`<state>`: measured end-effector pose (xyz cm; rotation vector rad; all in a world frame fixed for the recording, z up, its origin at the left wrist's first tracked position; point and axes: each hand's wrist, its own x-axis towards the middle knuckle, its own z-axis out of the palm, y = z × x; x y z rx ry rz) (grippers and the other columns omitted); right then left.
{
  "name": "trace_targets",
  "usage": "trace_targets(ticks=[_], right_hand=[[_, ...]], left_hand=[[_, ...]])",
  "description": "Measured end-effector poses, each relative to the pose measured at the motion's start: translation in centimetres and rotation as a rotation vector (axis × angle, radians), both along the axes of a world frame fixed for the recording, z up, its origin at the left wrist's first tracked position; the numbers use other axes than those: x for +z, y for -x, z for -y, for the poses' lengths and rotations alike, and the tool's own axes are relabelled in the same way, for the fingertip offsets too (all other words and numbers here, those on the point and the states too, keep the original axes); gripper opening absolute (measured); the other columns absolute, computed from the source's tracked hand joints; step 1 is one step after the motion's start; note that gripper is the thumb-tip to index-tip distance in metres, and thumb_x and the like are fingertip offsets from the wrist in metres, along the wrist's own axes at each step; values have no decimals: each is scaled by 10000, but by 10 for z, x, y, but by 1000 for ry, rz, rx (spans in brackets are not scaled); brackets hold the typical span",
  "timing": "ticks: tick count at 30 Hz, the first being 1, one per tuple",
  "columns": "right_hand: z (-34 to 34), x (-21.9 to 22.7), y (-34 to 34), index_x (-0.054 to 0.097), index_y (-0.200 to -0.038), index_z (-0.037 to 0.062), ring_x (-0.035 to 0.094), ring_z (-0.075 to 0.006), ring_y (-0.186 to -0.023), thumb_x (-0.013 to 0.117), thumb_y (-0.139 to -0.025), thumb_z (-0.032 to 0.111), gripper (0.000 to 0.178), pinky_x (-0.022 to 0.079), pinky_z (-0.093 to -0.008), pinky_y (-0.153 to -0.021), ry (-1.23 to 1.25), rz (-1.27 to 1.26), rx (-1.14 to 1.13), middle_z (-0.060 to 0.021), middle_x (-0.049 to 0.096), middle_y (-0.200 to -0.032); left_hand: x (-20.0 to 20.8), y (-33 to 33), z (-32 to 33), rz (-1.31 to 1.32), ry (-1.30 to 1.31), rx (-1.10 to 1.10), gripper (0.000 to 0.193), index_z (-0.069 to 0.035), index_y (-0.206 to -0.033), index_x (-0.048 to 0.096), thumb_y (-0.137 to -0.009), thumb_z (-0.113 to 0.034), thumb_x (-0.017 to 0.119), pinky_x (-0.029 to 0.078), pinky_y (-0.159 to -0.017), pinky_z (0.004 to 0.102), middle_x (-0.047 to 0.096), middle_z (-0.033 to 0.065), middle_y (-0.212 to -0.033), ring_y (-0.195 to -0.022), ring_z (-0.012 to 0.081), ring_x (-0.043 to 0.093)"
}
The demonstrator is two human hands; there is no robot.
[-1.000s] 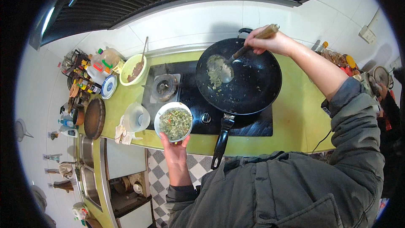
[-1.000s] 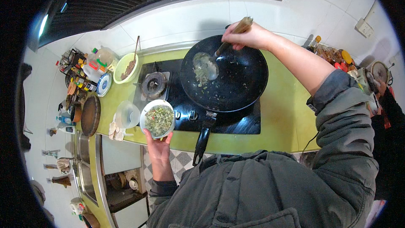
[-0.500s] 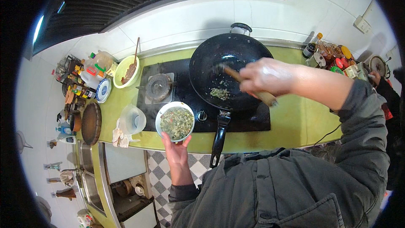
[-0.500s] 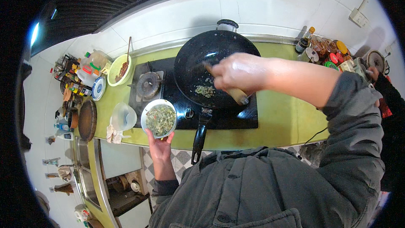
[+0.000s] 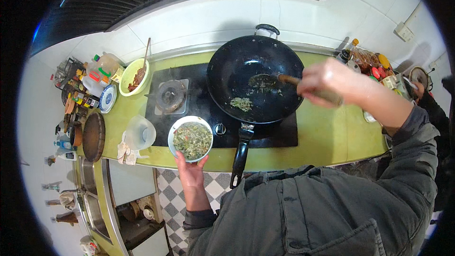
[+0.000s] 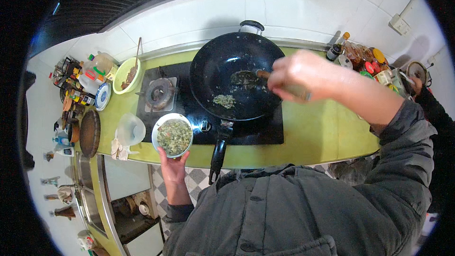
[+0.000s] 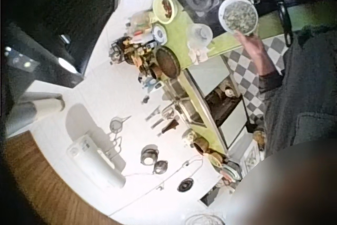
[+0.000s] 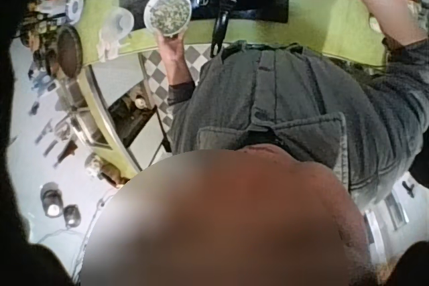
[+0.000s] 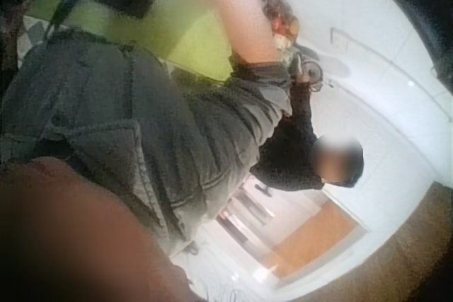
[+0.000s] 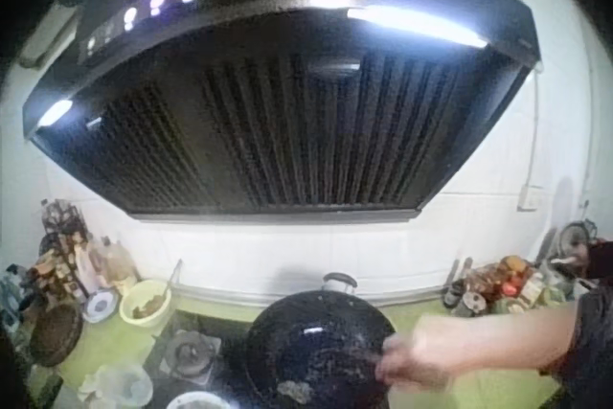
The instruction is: The person scoops rice from a rice cooker into a bowl, rinses the cooker and utensil, then stirs chopped vegetables in a wok on the stove. They retrieve a bowl from a dish rack, transfer the cooked vegetables into it, and place the bowl on a dining table with other dishes.
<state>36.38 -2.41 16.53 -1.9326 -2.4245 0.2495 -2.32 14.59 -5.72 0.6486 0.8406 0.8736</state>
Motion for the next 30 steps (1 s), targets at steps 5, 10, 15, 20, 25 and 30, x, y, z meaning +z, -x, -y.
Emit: trace_targets(ticks=[5, 10, 15, 20, 25, 30], right_hand=[[-10, 17, -51, 675, -880, 44, 604, -116, -599, 610, -832, 231, 204, 532, -274, -609, -124, -539, -630, -35, 653, -739], [-3, -7, -91, 663, -947, 24, 652, -154, -636, 572, -859, 284, 289, 559, -259, -577, 13, -811, -989, -103, 655, -772], [20, -83, -83, 628, -1067, 19, 676, -194, -698, 559, -905, 269, 305, 576, -284, -628, 22, -1287, -1077, -154, 661, -839], [19, -143, -67, 604, -1079, 17, 681, -206, -762, 553, -916, 281, 315, 583, -285, -700, -29, -1640, -1059, -153, 656, -880], [6, -164, -65, 587, -1102, 14, 680, -213, -795, 535, -927, 252, 300, 582, -288, -705, -157, -1766, -926, -147, 652, -932], [-6, -157, -70, 571, -1117, 11, 682, -222, -805, 537, -928, 244, 302, 581, -295, -719, -153, -1799, -859, -148, 652, -956]], left_hand=[[3, -6, -3, -10, 10, -26, 612, -177, -1382, 356, -905, -512, 542, 558, -775, 443, 445, 99, -1353, -1148, 298, 516], [5, -17, -7, -26, 6, -46, 545, -205, -1389, 309, -941, -432, 521, 567, -755, 467, 422, 105, -1366, -1165, 315, 511], [5, -36, -17, -54, -25, -73, 521, -208, -1384, 296, -950, -373, 533, 574, -717, 475, 466, 118, -1329, -1114, 319, 558], [3, -59, -36, -91, -26, -102, 592, -208, -1403, 246, -931, -343, 578, 555, -751, 513, 425, 136, -1360, -1144, 338, 537], [-3, -76, -55, -93, -28, -99, 625, -207, -1402, 256, -909, -332, 618, 564, -711, 519, 451, 132, -1333, -1110, 328, 560], [-4, -87, -71, -99, -22, -65, 649, -205, -1388, 278, -879, -316, 664, 579, -652, 503, 486, 120, -1286, -1062, 305, 584]])
